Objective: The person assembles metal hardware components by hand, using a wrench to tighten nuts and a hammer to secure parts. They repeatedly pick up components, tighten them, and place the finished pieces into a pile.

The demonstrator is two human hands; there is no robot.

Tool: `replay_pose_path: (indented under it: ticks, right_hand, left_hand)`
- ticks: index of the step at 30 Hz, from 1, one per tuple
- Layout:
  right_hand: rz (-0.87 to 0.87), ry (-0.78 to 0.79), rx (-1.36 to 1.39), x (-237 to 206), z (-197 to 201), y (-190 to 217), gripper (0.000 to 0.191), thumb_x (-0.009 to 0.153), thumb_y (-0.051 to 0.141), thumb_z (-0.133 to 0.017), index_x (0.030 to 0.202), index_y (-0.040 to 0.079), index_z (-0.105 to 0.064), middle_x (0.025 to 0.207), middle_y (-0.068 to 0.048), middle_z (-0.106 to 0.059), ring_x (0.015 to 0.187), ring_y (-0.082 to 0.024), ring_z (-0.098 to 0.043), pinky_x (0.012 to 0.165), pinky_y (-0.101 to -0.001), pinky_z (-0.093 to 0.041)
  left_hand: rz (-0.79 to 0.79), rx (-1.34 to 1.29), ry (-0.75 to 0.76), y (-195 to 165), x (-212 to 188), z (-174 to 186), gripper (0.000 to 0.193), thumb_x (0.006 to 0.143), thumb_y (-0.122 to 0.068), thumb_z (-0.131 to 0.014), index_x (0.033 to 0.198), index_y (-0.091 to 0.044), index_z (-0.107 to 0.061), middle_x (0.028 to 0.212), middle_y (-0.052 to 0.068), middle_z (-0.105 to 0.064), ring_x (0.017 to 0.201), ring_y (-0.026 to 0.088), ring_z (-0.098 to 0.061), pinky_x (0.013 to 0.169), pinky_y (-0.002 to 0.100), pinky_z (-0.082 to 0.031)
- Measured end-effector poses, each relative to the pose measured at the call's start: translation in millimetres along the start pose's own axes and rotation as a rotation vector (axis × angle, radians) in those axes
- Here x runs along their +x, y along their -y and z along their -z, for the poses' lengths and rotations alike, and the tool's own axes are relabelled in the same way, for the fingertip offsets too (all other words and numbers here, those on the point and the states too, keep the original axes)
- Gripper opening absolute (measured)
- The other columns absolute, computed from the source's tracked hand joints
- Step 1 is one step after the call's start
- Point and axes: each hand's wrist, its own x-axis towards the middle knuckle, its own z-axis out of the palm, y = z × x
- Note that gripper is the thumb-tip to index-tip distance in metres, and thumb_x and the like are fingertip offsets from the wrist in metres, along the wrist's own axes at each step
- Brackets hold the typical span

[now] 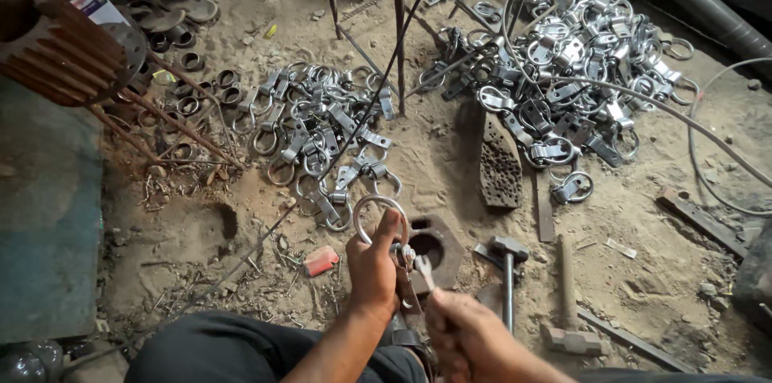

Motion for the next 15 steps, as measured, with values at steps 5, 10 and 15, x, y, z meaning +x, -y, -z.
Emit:
replay_pose_path:
  ticks: [5, 10, 15]
  right_hand:
    - [-0.056, 0.132, 0.232, 2, -3, -6, 0.042, 0.103, 0.046, -0.048, 0.079, 0.012, -0.044, 0.058, -0.003, -0.037, 0.038, -0.014, -0.034, 0.035, -0.0292, -0.025]
    - [-0.03, 0.183, 0.202, 1, -2, -13, 0.042, 0.103, 0.047, -0.049, 0.08, 0.012, -0.045, 0.057, -0.002, -0.039, 0.039, -0.013, -0.036, 0.034, -0.0283, -0.026]
    - [0.236, -0.042, -0.922, -2, 5, 23, 0.038, 0.111, 0.038, -0.05, 0.085, 0.01, -0.055, 0.067, 0.0, -0.048, 0.057, -0.015, -0.046, 0.05, -0.0318, -0.04]
  left_hand:
    - [-0.295, 0.243, 0.114, 7, -6, 6, 0.042, 0.095, -0.037, -0.077, 0.069, -0.01, -0.059, 0.064, -0.007, -0.051, 0.057, 0.004, -0.04, 0.05, 0.026, -0.032]
    - [-0.269, 0.351, 0.123, 3, -12, 3, 0.046, 0.094, -0.041, -0.077, 0.067, -0.009, -0.057, 0.059, -0.007, -0.045, 0.054, 0.005, -0.035, 0.047, 0.027, -0.028]
    - [0.291, -0.022, 0.208, -11, -2, -2, 0.041, 0.084, -0.048, -0.079, 0.08, -0.01, -0.063, 0.06, -0.004, -0.056, 0.049, 0.009, -0.051, 0.046, 0.027, -0.041]
